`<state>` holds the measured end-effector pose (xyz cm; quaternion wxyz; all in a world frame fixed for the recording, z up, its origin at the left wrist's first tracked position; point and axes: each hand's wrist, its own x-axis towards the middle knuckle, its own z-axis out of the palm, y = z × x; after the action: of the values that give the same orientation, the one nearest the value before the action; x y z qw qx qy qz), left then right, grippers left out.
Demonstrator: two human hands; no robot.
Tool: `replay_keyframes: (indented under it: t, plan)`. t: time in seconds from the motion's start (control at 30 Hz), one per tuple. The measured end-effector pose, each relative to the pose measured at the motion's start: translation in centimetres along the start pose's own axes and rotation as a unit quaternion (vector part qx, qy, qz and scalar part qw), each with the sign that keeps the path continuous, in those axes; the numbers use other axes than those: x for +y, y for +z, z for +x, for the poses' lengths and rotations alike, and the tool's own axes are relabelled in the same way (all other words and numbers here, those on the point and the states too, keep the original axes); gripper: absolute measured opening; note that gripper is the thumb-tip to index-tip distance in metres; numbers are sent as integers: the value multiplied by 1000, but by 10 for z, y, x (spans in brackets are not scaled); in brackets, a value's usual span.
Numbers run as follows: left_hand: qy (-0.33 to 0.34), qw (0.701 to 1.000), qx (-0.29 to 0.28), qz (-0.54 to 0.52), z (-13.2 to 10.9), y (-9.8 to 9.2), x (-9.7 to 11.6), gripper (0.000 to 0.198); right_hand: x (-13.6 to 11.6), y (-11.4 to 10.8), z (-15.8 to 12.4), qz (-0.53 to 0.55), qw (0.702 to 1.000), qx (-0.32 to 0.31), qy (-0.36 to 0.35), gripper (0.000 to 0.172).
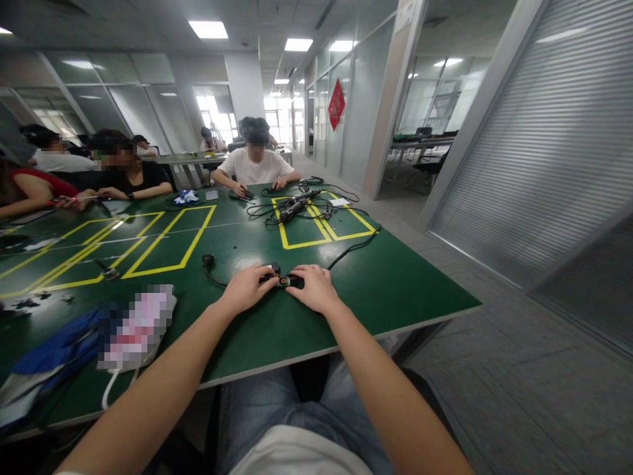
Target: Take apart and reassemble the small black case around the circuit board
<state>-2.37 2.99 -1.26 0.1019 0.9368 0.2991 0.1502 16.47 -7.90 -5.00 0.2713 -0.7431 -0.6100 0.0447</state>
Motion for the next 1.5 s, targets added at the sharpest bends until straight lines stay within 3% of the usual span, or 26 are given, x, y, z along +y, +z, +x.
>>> replay_keyframes:
  t: [0.3, 0.63, 0.87, 1.27, 1.5]
  plan:
    - [44, 998, -24, 48, -4, -6, -1, 37, -4, -4, -3, -15, 1000, -6, -7, 41]
    - [43, 995, -34, -86, 3, -5, -21, 47, -1, -3, -3, 23, 999, 20, -11, 45]
    - [30, 985, -71, -152, 5, -12, -33, 28, 4, -2, 0, 72, 996, 53, 8, 33]
    - [75, 988, -56, -121, 11, -7, -49, 26, 3, -1, 0, 90, 994, 63, -20, 32]
    - [104, 990, -57, -78, 14, -5, -51, 27, 0, 0, 1, 22, 998, 62, -13, 28]
